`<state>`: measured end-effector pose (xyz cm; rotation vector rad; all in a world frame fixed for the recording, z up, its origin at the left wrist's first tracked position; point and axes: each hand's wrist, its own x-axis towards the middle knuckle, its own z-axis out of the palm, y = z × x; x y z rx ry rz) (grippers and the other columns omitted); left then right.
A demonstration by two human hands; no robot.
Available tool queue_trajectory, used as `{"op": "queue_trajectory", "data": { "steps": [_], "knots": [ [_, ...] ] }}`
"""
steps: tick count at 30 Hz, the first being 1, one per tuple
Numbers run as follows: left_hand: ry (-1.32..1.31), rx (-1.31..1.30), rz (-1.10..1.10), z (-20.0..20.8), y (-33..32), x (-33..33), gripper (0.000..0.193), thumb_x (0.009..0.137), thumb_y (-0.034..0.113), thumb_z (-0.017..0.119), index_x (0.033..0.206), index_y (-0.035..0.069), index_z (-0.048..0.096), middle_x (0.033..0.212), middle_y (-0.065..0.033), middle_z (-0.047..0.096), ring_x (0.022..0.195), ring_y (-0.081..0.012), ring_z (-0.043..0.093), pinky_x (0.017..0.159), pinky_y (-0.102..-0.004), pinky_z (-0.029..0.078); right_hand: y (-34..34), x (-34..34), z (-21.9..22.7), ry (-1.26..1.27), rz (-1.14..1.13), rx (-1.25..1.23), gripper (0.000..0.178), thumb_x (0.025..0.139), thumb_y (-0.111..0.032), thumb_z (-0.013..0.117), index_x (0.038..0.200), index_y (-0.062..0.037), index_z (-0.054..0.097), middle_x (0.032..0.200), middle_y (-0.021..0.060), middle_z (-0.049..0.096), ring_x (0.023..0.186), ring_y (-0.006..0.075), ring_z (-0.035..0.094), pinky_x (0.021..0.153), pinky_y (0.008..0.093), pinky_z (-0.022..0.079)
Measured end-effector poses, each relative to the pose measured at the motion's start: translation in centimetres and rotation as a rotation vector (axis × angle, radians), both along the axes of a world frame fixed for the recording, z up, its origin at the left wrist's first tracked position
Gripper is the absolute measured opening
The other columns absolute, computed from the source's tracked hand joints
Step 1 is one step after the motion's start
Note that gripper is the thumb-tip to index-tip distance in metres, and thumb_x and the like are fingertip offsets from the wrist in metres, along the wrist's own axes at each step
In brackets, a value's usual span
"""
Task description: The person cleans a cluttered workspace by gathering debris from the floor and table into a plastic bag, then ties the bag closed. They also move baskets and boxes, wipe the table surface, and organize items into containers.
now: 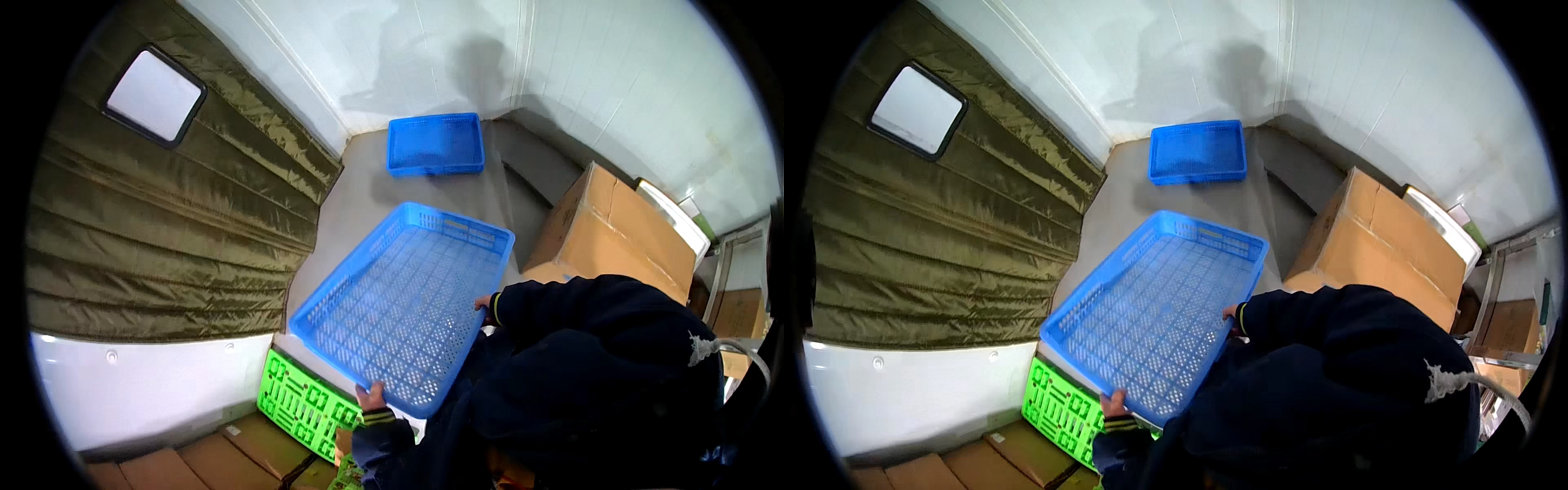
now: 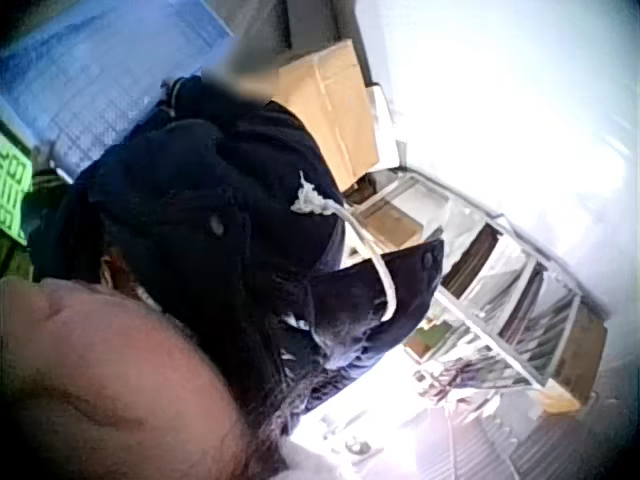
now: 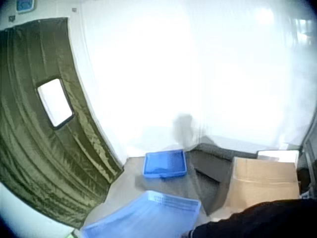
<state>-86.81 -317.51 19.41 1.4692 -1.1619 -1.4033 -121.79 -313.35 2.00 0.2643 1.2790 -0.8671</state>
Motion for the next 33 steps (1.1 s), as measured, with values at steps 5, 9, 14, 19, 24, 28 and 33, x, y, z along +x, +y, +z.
{"op": "queue_trajectory", "data": {
  "steps": [5, 9, 14, 19, 24, 28, 33],
  "knots": [
    [-0.022, 0.003, -0.200, -2.4, -19.2, -9.3, 0.049, 0.068, 0.016, 0.059, 0.106, -0.007, 0.041, 0.092, -0.0143, 0.054, 0.081, -0.0226, 0.054, 0.071, -0.0307, 0.044, -10.7, -8.0, 4.2, 0.011, -0.074, 0.251, 0.028, 0.064, -0.028, 0.053, 0.074, -0.0018, 0.053, 0.066, 0.0142, 0.057, 0.044, 0.0218, 0.045, 0.042, 0.0327, 0.038],
    [-0.168, 0.023, -0.149, -2.8, -29.8, -20.4, 0.061, 0.074, 0.017, 0.060, 0.121, -0.009, 0.030, 0.113, -0.0193, 0.043, 0.099, -0.0208, 0.046, 0.083, -0.0291, 0.037, -19.4, -15.8, 2.1, -0.013, -0.114, 0.273, 0.031, 0.068, -0.029, 0.048, 0.076, 0.0003, 0.054, 0.068, 0.0174, 0.058, 0.038, 0.0202, 0.041, 0.036, 0.0313, 0.035],
    [-0.411, -0.034, -0.220, -11.8, -37.5, -24.7, 0.055, 0.070, 0.016, 0.063, 0.116, -0.004, 0.039, 0.119, -0.0178, 0.041, 0.104, -0.0253, 0.044, 0.084, -0.0324, 0.038, -33.1, -23.3, -9.3, -0.028, -0.274, 0.297, 0.037, 0.072, -0.033, 0.043, 0.077, 0.0026, 0.053, 0.069, 0.0187, 0.059, 0.033, 0.0192, 0.036, 0.034, 0.0326, 0.036],
    [-0.564, 0.373, -0.335, -21.9, -40.5, -28.7, 0.053, 0.069, 0.020, 0.062, 0.114, -0.001, 0.044, 0.110, -0.0182, 0.048, 0.099, -0.0266, 0.049, 0.084, -0.0335, 0.040, -45.9, -31.7, -21.0, -0.062, -0.417, 0.275, 0.037, 0.072, -0.039, 0.043, 0.079, -0.0029, 0.051, 0.067, 0.0172, 0.056, 0.040, 0.0193, 0.044, 0.032, 0.0288, 0.037],
    [-0.793, 0.154, -0.592, -27.3, -43.2, -32.5, 0.047, 0.064, 0.021, 0.058, 0.106, 0.003, 0.048, 0.103, -0.0201, 0.050, 0.098, -0.0350, 0.045, 0.086, -0.0420, 0.035, -55.2, -37.1, -29.7, -0.185, -0.682, 0.288, 0.033, 0.075, -0.030, 0.045, 0.087, 0.0003, 0.047, 0.068, 0.0186, 0.056, 0.036, 0.0170, 0.044, 0.028, 0.0246, 0.037],
    [-0.988, -0.043, -0.737, -31.4, -45.8, -34.5, 0.043, 0.068, 0.021, 0.056, 0.107, 0.005, 0.048, 0.111, -0.0167, 0.045, 0.106, -0.0334, 0.039, 0.089, -0.0429, 0.031, -60.5, -37.0, -37.8, 0.030, -0.917, 0.066, 0.019, 0.076, -0.016, 0.048, 0.084, 0.0008, 0.045, 0.079, 0.0126, 0.055, 0.063, 0.0236, 0.056, 0.034, 0.0175, 0.044],
    [-0.999, 0.005, -0.829, -32.4, -51.8, -34.8, 0.033, 0.072, 0.019, 0.052, 0.103, 0.008, 0.052, 0.112, -0.0106, 0.046, 0.109, -0.0314, 0.037, 0.090, -0.0431, 0.029, -64.1, -34.0, -47.5, 0.055, -1.075, -0.072, 0.022, 0.080, -0.017, 0.053, 0.093, 0.0000, 0.047, 0.093, 0.0124, 0.053, 0.088, 0.0260, 0.052, 0.082, 0.0341, 0.045]
  ]
}}
